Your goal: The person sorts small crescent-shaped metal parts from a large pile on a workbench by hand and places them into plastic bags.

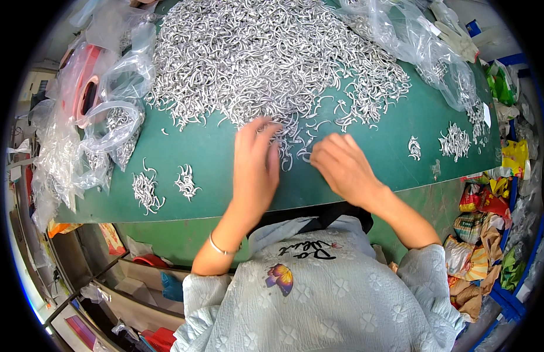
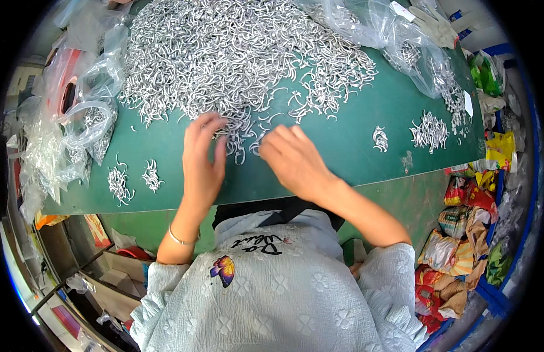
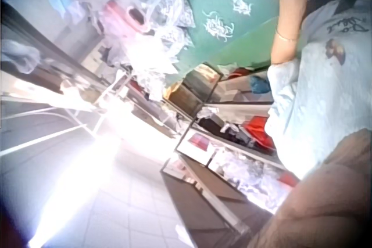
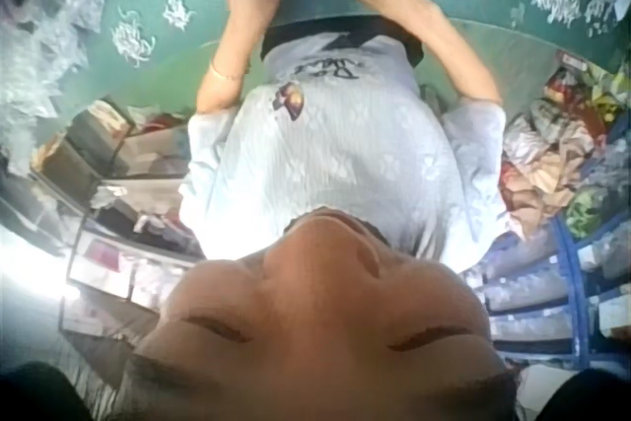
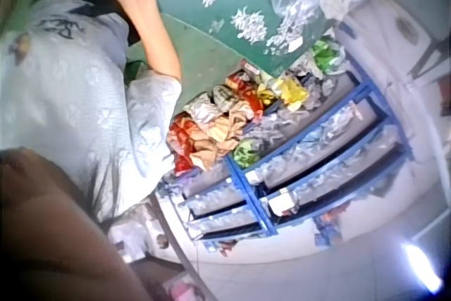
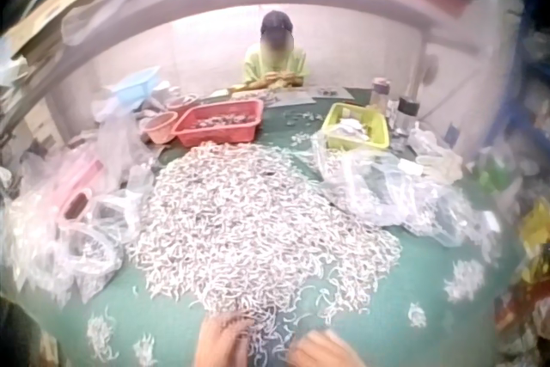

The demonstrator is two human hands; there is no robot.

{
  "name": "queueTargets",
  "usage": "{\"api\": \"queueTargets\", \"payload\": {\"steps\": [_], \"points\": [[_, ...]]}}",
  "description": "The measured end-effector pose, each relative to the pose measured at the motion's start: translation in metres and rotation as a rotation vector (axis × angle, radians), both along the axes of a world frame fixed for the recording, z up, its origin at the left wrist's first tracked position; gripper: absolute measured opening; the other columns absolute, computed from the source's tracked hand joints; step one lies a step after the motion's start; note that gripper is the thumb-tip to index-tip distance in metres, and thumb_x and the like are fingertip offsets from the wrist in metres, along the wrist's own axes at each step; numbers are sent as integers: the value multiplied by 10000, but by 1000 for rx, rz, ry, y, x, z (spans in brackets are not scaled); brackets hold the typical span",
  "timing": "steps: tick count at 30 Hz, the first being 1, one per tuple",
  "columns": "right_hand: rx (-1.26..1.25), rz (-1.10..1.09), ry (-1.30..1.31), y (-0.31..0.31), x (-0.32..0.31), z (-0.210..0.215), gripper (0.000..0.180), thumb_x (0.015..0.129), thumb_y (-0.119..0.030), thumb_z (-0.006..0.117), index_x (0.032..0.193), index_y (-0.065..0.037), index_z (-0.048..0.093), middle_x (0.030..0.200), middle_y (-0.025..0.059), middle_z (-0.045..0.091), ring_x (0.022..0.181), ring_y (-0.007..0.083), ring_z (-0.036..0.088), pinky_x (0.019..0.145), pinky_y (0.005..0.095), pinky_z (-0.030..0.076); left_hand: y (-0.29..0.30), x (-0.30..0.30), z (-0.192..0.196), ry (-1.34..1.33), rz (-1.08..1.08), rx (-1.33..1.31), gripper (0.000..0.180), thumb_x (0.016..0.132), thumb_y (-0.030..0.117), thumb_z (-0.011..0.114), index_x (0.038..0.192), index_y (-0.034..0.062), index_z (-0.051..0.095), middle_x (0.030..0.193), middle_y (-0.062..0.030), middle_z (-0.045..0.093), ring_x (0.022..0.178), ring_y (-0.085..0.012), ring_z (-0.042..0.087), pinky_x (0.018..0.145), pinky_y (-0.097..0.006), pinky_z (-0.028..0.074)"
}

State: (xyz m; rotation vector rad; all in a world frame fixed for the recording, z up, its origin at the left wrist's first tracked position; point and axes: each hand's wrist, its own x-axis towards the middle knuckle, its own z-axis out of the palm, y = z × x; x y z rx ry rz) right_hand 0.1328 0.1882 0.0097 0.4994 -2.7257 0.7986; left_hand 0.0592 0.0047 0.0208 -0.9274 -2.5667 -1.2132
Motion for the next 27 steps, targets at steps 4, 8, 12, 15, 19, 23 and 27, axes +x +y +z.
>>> {"api": "queueTargets", "payload": {"steps": [4, 8, 12, 15, 19, 23, 27], "points": [[-17, 76, 21, -13, 16, 0, 142, 721, -31, 640, 855, -7, 601, 924, 76, 576, 857, 248, 526, 720, 344, 396, -12, 46, -5, -152, -199, -49, 322, 752, -37, 653, 1063, 19, 593, 1095, -135, 562, 992, -322, 541, 838, -370, 433], [-174, 64, -60, -3, 14, -3, 144, 737, -84, 671, 851, -23, 606, 936, 81, 567, 891, 252, 522, 760, 350, 404, -15, 67, -23, -132, -177, -76, 252, 727, -30, 665, 970, 14, 613, 978, -111, 569, 851, -284, 536, 711, -359, 400], [-47, -80, -62, 2, -5, 8, 172, 750, -135, 691, 833, -36, 578, 915, 80, 526, 886, 262, 491, 752, 358, 387, -12, 73, -31, -108, -179, -28, 209, 726, -21, 637, 930, 8, 602, 916, -96, 545, 817, -260, 520, 697, -358, 382], [91, -96, -51, -7, -8, -6, 175, 743, -122, 689, 821, -40, 555, 902, 80, 501, 860, 271, 470, 726, 367, 366, -13, 74, -32, -129, -225, -16, 203, 721, -31, 624, 920, 7, 604, 904, -95, 555, 814, -259, 527, 700, -355, 382], [86, -57, -130, -5, 9, 6, 153, 746, -88, 682, 814, -43, 553, 902, 78, 500, 848, 266, 471, 712, 366, 362, -22, 70, -28, -137, -251, -11, 195, 719, -47, 623, 905, 15, 617, 894, -92, 569, 803, -256, 539, 701, -349, 386], [-7, -8, -141, -8, 15, 6, 153, 742, -88, 689, 824, -44, 568, 905, 75, 508, 860, 261, 481, 719, 359, 372, -24, 66, -22, -197, -240, 41, 206, 736, -60, 625, 923, 26, 630, 897, -93, 577, 808, -258, 548, 716, -346, 392], [-60, -146, -52, -2, -8, 6, 196, 735, -101, 707, 870, -52, 574, 941, 77, 524, 895, 270, 492, 745, 370, 378, -36, 66, -17, -230, -68, 43, 221, 749, -61, 629, 951, 27, 641, 906, -91, 578, 816, -259, 549, 730, -348, 399]]}}
